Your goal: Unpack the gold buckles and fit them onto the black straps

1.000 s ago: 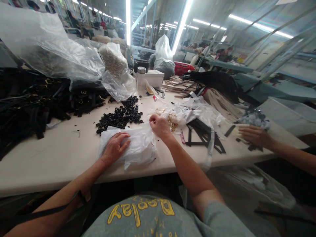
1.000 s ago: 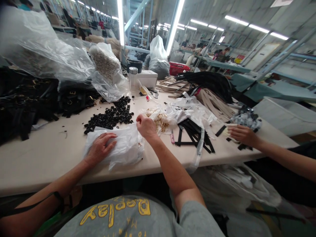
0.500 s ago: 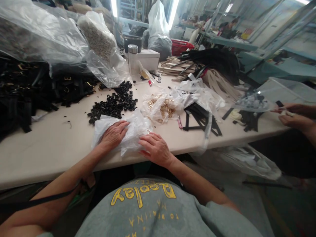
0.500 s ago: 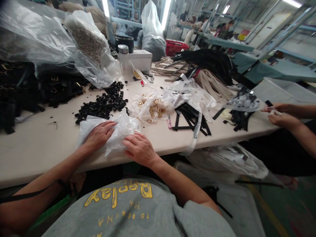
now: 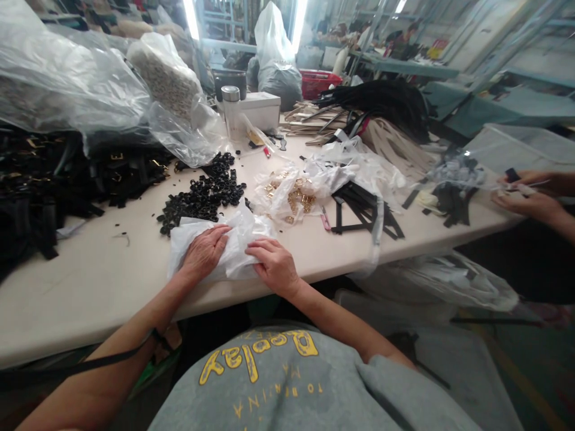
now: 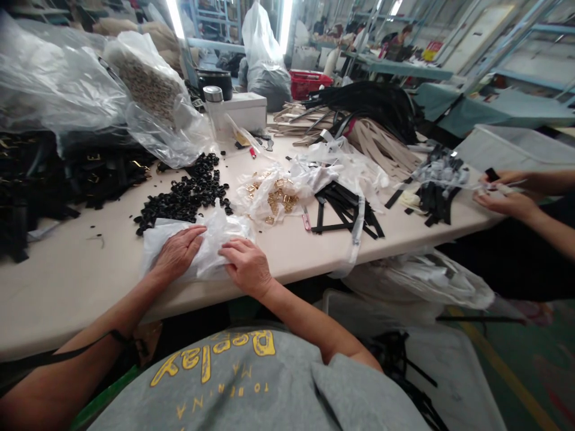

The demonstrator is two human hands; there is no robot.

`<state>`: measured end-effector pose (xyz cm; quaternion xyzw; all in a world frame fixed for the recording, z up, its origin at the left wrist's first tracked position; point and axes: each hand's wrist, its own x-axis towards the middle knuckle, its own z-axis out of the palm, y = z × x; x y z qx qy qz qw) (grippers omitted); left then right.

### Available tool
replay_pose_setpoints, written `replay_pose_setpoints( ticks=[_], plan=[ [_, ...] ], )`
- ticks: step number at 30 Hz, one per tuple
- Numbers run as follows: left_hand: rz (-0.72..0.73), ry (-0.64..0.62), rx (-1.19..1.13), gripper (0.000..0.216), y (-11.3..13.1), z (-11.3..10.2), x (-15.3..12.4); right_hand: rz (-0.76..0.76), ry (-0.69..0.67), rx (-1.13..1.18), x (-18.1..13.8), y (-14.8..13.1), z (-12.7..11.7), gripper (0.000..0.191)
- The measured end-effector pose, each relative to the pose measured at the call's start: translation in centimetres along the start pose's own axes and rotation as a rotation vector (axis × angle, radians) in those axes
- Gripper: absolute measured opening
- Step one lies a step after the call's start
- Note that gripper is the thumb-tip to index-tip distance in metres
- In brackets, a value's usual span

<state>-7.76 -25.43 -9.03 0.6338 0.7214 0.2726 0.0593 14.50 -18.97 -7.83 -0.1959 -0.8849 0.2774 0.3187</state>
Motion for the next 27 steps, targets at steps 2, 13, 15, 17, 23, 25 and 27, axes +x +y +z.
replay_pose_setpoints(
  ticks=[2,13,15,17,23,25,27],
  plan=[
    [-0.016,-0.003,0.002,0.046,-0.1,0.0,0.0,0.129,0.090,0.171,0.4,0.8,-0.4,0.024],
    [0.055,-0.071,0.102,0.052,0.3,0.0,-0.1,0.711,0.503,0.943,3.6,5.4,-4.4,0.052],
    [0.083,-0.110,0.130,0.055,0.2,0.1,0.0,0.679,0.522,0.930,4.3,5.2,-5.1,0.052],
    [0.109,-0.153,0.148,0.058,0.2,0.2,0.1,0.632,0.532,0.929,5.0,4.7,-5.6,0.050],
    [0.118,-0.217,0.186,0.068,0.3,0.1,0.2,0.452,0.503,0.828,6.8,1.0,-5.9,0.041],
    [0.118,-0.206,0.190,0.068,0.4,0.1,0.2,0.369,0.504,0.764,7.3,-0.7,-5.6,0.037],
    [0.103,-0.205,0.181,0.067,0.4,0.2,0.1,0.279,0.475,0.709,7.5,-1.9,-4.9,0.032]
  ],
)
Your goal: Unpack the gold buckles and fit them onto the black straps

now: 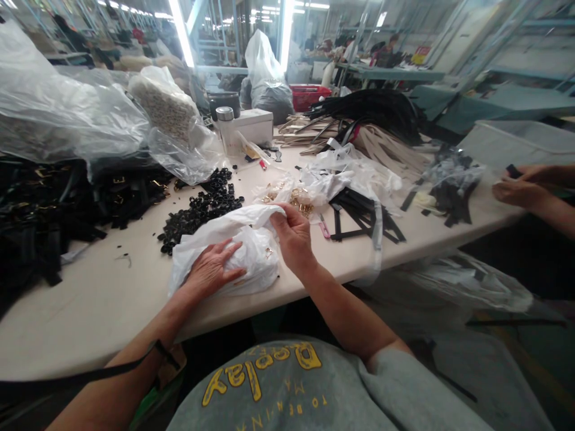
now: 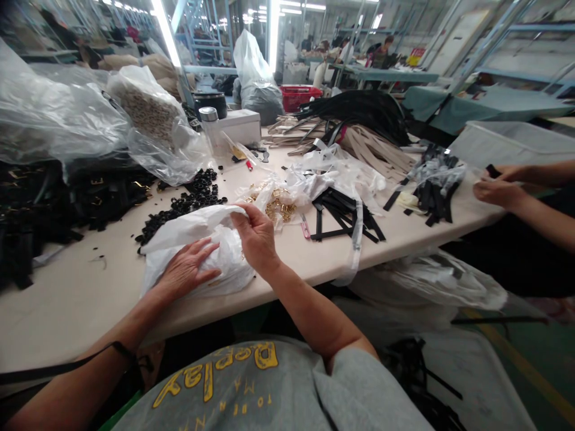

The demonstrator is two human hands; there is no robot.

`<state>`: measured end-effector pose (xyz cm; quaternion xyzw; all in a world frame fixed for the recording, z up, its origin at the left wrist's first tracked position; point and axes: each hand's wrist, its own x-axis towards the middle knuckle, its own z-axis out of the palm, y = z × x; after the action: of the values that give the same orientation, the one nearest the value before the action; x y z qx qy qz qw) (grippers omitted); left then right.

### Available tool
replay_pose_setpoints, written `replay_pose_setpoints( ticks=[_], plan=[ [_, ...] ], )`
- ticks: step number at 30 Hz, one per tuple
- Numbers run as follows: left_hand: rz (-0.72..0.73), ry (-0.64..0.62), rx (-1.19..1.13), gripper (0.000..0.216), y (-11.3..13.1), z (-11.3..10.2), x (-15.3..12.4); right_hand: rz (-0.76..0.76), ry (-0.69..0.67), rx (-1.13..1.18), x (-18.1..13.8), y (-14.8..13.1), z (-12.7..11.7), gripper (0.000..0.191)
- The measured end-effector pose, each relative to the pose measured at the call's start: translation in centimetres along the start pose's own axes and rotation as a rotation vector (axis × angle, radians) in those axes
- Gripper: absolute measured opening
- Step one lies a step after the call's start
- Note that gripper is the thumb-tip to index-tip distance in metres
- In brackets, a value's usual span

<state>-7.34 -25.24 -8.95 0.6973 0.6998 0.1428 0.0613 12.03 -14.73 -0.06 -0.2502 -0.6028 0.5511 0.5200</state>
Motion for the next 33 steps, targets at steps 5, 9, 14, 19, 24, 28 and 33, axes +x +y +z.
replay_pose_setpoints(
  ticks=[5,9,14,19,24,28,33],
  plan=[
    [-0.096,-0.022,0.024,0.054,0.2,-0.1,-0.2,-0.245,-0.183,-0.250,-1.3,3.1,0.1,0.026],
    [-0.134,0.032,-0.120,0.047,-0.2,-0.6,-0.3,-0.538,-0.370,-0.458,-2.4,7.2,-3.1,0.023],
    [-0.215,0.241,-0.282,0.049,-0.8,-0.7,-0.3,-0.576,-0.576,-0.680,-2.8,8.3,-5.3,0.022],
    [-0.224,0.347,-0.321,0.040,-0.7,-0.6,-0.4,-0.552,-0.634,-0.844,-2.1,7.4,-4.7,0.021],
    [-0.160,0.327,-0.282,0.028,-0.5,-0.5,-0.4,-0.532,-0.664,-0.873,-3.0,4.3,-4.8,0.043],
    [-0.137,0.280,-0.214,0.031,-0.4,-0.3,-0.3,-0.638,-0.675,-0.887,-5.2,3.0,-3.3,0.025],
    [-0.150,0.260,-0.148,0.028,-0.5,-0.3,-0.4,-0.723,-0.667,-1.133,-6.9,5.2,-0.5,0.014]
  ],
)
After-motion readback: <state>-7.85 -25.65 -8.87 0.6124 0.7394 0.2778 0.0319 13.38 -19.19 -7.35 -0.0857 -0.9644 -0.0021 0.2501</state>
